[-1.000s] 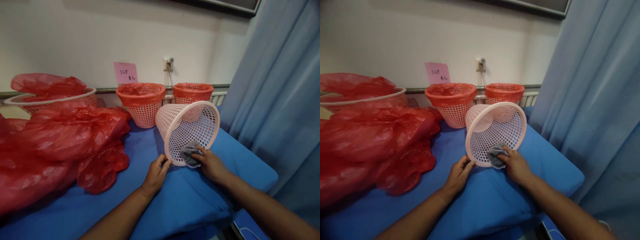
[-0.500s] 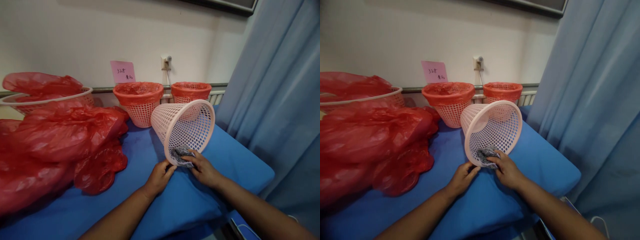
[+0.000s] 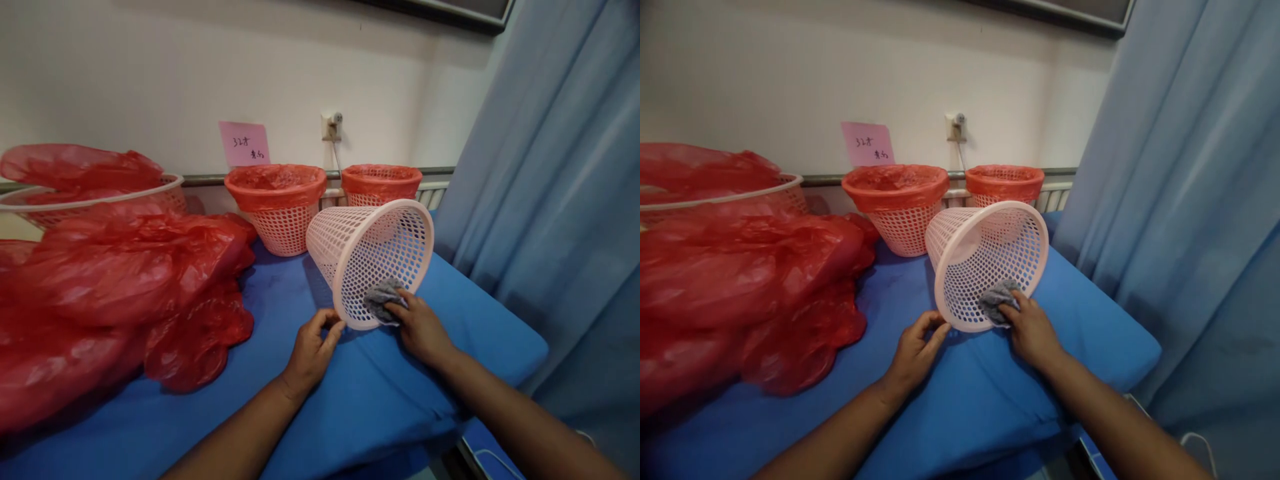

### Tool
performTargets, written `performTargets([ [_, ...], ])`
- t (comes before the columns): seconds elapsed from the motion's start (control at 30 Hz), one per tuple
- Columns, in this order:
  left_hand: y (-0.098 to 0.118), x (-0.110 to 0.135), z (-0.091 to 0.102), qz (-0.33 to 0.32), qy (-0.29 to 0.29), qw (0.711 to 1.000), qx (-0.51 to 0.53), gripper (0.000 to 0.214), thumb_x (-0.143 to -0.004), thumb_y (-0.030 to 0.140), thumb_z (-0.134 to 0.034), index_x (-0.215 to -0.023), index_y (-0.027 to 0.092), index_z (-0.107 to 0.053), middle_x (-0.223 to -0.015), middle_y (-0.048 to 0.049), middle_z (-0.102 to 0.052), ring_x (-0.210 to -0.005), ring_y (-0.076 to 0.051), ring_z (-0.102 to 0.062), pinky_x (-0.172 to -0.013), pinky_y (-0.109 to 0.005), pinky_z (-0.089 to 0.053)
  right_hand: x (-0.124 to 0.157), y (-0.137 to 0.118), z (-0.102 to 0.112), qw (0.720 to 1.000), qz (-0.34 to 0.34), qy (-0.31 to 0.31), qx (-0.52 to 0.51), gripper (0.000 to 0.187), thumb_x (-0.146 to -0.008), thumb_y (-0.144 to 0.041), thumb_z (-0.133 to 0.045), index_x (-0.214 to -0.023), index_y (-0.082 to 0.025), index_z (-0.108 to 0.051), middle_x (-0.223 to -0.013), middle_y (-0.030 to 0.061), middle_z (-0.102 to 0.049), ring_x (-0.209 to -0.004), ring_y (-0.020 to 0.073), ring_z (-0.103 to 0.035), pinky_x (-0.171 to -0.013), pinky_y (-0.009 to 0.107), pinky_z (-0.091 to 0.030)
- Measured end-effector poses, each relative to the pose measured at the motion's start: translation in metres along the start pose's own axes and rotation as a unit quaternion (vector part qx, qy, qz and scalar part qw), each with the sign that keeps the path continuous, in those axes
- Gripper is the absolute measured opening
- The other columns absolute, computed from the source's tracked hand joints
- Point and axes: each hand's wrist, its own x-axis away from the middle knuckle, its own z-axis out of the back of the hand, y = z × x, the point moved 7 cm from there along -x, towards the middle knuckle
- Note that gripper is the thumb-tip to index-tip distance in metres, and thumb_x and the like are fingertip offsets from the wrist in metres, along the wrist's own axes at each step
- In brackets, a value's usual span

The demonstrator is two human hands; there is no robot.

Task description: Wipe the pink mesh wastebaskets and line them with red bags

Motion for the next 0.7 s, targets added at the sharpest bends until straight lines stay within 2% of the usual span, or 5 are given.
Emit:
performTargets([
  [0.17,-0.005,0.004,-0.016,-0.003,-0.092,0.996,0.000,0.027,-0.095,0.035,-0.059,-0.113,0.019,-0.070,-0.115,-0.0078,-0.077,-0.104,-0.023,-0.071,-0.097,-0.037,-0.054,0.008,-0.024,-0.013,0.993,0.092,-0.023,-0.064,0.064,-0.078,-0.001,-0.051,-0.135,-0.027,-0.065,-0.153,0.0094,-0.049,-0.130,0.0262,-0.054,-0.108,0.047,-0.049],
  [0.3,0.002,0.004,0.000,0.000,-0.033,0.999,-0.044,0.025,-0.098,0.041,-0.054,-0.096,0.019,-0.066,-0.093,-0.0053,-0.075,-0.086,-0.020,-0.070,-0.082,-0.032,-0.055,-0.013,0.019,0.015,0.997,0.012,-0.019,0.078,0.053,-0.085,-0.004,-0.048,-0.127,-0.026,-0.071,-0.151,0.0099,-0.053,-0.110,0.0269,-0.061,-0.098,0.047,-0.053],
  [0.47,0.013,0.002,0.014,-0.015,0.023,0.996,-0.080,0.025,-0.099,0.042,-0.051,-0.088,0.020,-0.059,-0.080,-0.0017,-0.068,-0.074,-0.017,-0.065,-0.072,-0.029,-0.051,-0.032,0.056,0.060,0.977,-0.045,0.101,0.182,0.043,-0.092,-0.011,-0.050,-0.128,-0.024,-0.070,-0.159,0.0111,-0.042,-0.111,0.0342,-0.057,-0.094,0.056,-0.051],
  [0.57,0.017,0.002,0.014,-0.027,0.026,0.996,-0.078,0.024,-0.099,0.041,-0.051,-0.089,0.021,-0.059,-0.079,-0.0013,-0.067,-0.073,-0.016,-0.064,-0.072,-0.029,-0.051,-0.021,0.048,0.042,0.986,-0.052,0.104,0.120,0.049,-0.086,-0.005,-0.050,-0.125,-0.024,-0.071,-0.153,0.0130,-0.048,-0.108,0.0319,-0.060,-0.093,0.054,-0.053],
  [0.7,0.019,0.003,0.011,-0.033,0.019,0.996,-0.076,0.024,-0.100,0.040,-0.049,-0.090,0.021,-0.059,-0.080,-0.0022,-0.068,-0.074,-0.017,-0.065,-0.073,-0.029,-0.052,-0.002,0.008,0.008,0.998,0.011,0.006,-0.058,0.062,-0.074,-0.002,-0.050,-0.128,-0.027,-0.068,-0.143,0.0092,-0.056,-0.117,0.0284,-0.062,-0.101,0.049,-0.056],
])
